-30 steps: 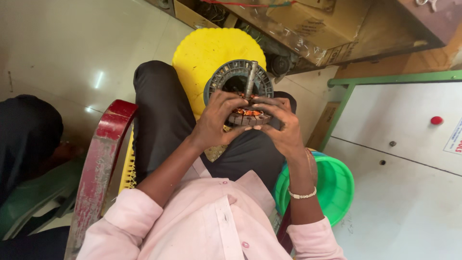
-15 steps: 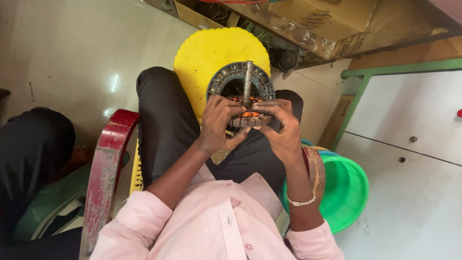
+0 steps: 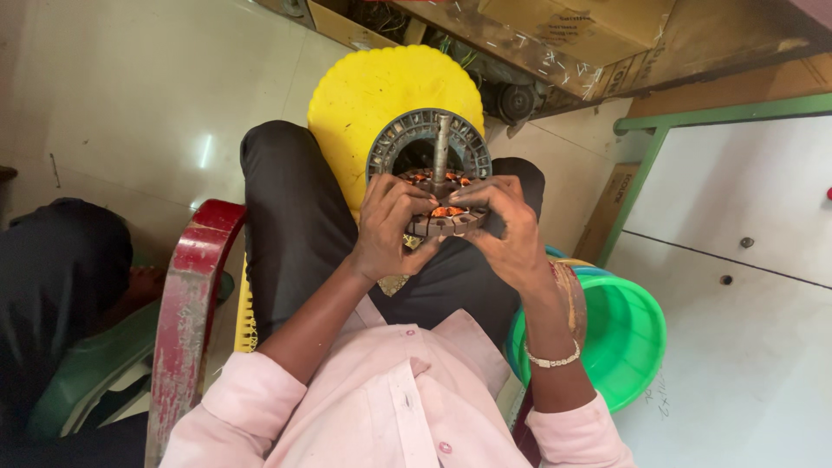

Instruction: The person sits with a motor stator on their lap and repeatedly inserts small white insulating pieces into the stator slots using their fingers and a pair of scissors. They rotate the stator to access different slots and occasionally use a screwdriver to adjust the pieces.

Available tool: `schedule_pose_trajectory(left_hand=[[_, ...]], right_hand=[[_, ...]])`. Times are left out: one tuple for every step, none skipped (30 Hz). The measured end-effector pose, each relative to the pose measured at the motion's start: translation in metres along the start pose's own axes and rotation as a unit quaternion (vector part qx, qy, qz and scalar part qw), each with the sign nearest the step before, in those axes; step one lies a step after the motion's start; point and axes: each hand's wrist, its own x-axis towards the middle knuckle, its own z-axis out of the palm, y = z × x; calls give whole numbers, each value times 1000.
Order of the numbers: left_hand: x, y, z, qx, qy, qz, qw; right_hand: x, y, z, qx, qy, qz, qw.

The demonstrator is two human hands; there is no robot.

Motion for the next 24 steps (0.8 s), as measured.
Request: schedule_pose_trajectory(left_hand=[[0,1,0,2,0,0,1000],[0,1,0,2,0,0,1000],[0,2,0,5,2,-2,1000],[0,1,1,6,3,-3,1000],[1,1,1,7,5,-4,1000],[1,2,2,12,10,-5,1000],[1,3,3,16,14,-6,1000],[2,4,4,21,20,-7,1000],[3,5,4,20,23,-16,999],[6,6,4,22,27,-23,999],[9,9,3,23,31,-30,999],[14,11,0,17,34,-41,998],[19,15,-1,10,36,-52,998],[25,18,-4,4,36,-61,997],[31,22,-7,-3,36,-77,996],[36,25,-9,-12,33,-95,995],[42,27,-11,-21,30,-112,993],[46,28,-11,-28,27,-116,993],[52,27,-12,-34,25,-120,992],[56,26,-12,-41,23,-125,991],[61,23,-12,-37,19,-120,992],[65,20,-12,-33,15,-117,992],[68,17,-12,-29,10,-115,993],[69,14,-10,-36,2,-153,988]], right_hand=[[0,-1,0,0,0,2,1000],[0,-1,0,-1,0,3,1000],[0,-2,0,-1,0,5,1000],[0,-1,0,-3,-1,5,1000],[0,-1,0,-4,-2,5,1000],[0,-1,0,-6,-4,5,1000],[-1,0,1,-9,0,6,1000],[-2,1,2,-13,4,6,1000],[-2,1,2,-16,8,5,1000],[-1,2,3,-11,13,19,1000],[0,1,3,-7,18,33,999],[4,0,4,0,25,43,999],[8,-1,5,16,38,51,998],[11,-3,6,34,54,60,996],[15,-5,7,52,69,68,994],[17,-6,8,62,80,80,992],[19,-6,9,73,92,93,989],[19,-6,11,82,102,109,985],[22,-4,12,75,112,96,986],[24,-2,13,68,120,84,987],[27,0,15,60,128,72,987],[28,2,16,60,130,66,987],[29,4,17,60,132,60,988],[30,6,19,60,133,54,988]])
